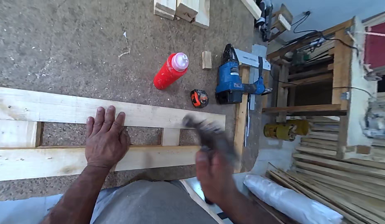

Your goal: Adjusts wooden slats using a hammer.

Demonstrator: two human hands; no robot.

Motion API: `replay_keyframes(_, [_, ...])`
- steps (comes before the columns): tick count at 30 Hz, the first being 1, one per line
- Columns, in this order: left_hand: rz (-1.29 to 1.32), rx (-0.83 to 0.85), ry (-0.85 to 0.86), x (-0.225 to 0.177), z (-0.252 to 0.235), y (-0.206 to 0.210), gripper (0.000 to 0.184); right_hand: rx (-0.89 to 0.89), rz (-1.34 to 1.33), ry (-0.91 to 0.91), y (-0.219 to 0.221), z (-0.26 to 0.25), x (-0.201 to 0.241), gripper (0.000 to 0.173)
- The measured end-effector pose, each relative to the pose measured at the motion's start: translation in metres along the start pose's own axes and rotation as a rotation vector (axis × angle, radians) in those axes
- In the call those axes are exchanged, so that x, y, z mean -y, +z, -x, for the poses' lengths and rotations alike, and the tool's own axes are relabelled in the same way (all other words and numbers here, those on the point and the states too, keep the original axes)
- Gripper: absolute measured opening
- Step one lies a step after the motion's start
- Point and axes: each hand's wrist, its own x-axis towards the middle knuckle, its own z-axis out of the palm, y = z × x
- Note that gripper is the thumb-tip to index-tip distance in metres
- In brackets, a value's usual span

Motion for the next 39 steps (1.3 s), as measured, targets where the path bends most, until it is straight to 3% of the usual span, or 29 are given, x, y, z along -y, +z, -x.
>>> replay_keyframes(2, [0.0,-0.015,0.003,-0.001,0.001,0.0,0.055,0.555,0.225,0.348,0.0,-0.008,-0.009,0.053])
replay_keyframes(3, [0.0,-0.02,0.007,-0.001,-0.001,0.0,0.055,0.688,0.275,0.429,-0.006,-0.014,-0.008,0.053])
replay_keyframes(4, [-0.002,-0.023,0.007,-0.001,-0.002,0.0,0.055,0.706,0.288,0.44,-0.019,-0.018,-0.001,0.053])
replay_keyframes(6, [-0.011,0.0,0.002,-0.001,0.001,0.0,0.055,0.472,0.19,0.357,-0.045,-0.017,0.015,0.051])
replay_keyframes(9, [-0.015,-0.003,0.006,0.0,0.0,0.0,0.055,-0.169,-0.045,0.04,-0.045,-0.014,0.015,0.048])
replay_keyframes(10, [-0.014,-0.004,0.005,0.0,0.001,0.001,0.055,-0.254,-0.076,-0.033,-0.035,-0.014,0.009,0.05])
replay_keyframes(11, [-0.012,-0.009,0.005,0.001,0.002,0.001,0.056,-0.219,-0.069,-0.039,-0.021,-0.01,-0.003,0.052])
replay_keyframes(12, [-0.011,-0.016,0.005,0.001,0.003,0.001,0.056,-0.041,0.001,0.051,-0.011,-0.005,-0.014,0.052])
replay_keyframes(14, [-0.007,-0.044,0.011,0.001,0.004,0.002,0.055,0.537,0.218,0.369,-0.009,-0.009,-0.02,0.055])
replay_keyframes(16, [-0.012,-0.057,0.016,0.0,0.002,0.002,0.055,0.752,0.283,0.456,-0.026,-0.018,-0.011,0.055])
replay_keyframes(18, [-0.014,-0.037,0.012,-0.001,0.004,0.0,0.055,0.577,0.182,0.397,-0.055,-0.014,0.013,0.052])
replay_keyframes(21, [-0.016,-0.024,0.011,-0.002,0.003,0.0,0.055,-0.106,-0.051,0.057,-0.053,-0.002,0.017,0.047])
replay_keyframes(22, [-0.014,-0.024,0.009,-0.001,0.003,0.001,0.055,-0.209,-0.101,-0.029,-0.04,0.0,0.011,0.049])
replay_keyframes(23, [-0.014,-0.021,0.006,-0.001,0.003,0.001,0.056,-0.195,-0.091,-0.05,-0.024,0.003,0.0,0.053])
replay_keyframes(24, [-0.015,-0.022,0.006,0.0,0.004,0.001,0.056,-0.053,0.001,0.02,-0.009,0.009,-0.013,0.055])
replay_keyframes(26, [-0.016,-0.033,0.016,0.0,0.005,0.002,0.056,0.504,0.237,0.354,0.0,0.011,-0.026,0.057])
replay_keyframes(27, [-0.02,-0.038,0.021,0.0,0.004,0.002,0.056,0.676,0.29,0.454,-0.003,0.007,-0.028,0.057])
replay_keyframes(28, [-0.023,-0.046,0.02,0.001,0.002,0.004,0.056,0.729,0.301,0.474,-0.014,0.005,-0.025,0.057])
replay_keyframes(29, [-0.027,-0.04,0.013,0.001,0.003,0.004,0.056,0.664,0.268,0.434,-0.027,0.008,-0.018,0.057])
replay_keyframes(30, [-0.027,-0.028,0.012,0.001,0.004,0.003,0.057,0.488,0.207,0.35,-0.039,0.014,-0.009,0.055])
replay_keyframes(32, [-0.02,-0.018,0.01,-0.001,0.001,0.002,0.056,-0.007,-0.005,0.089,-0.044,0.022,-0.003,0.05])
replay_keyframes(34, [-0.024,-0.019,0.009,-0.002,0.002,0.001,0.056,-0.333,-0.263,-0.159,-0.02,0.025,-0.011,0.049])
replay_keyframes(36, [-0.031,-0.029,0.007,-0.001,0.002,0.001,0.056,-0.368,-0.29,-0.241,0.03,0.033,-0.05,0.051])
replay_keyframes(39, [-0.032,-0.041,0.015,0.0,0.002,0.002,0.055,0.021,0.176,0.012,0.072,0.044,-0.093,0.055])
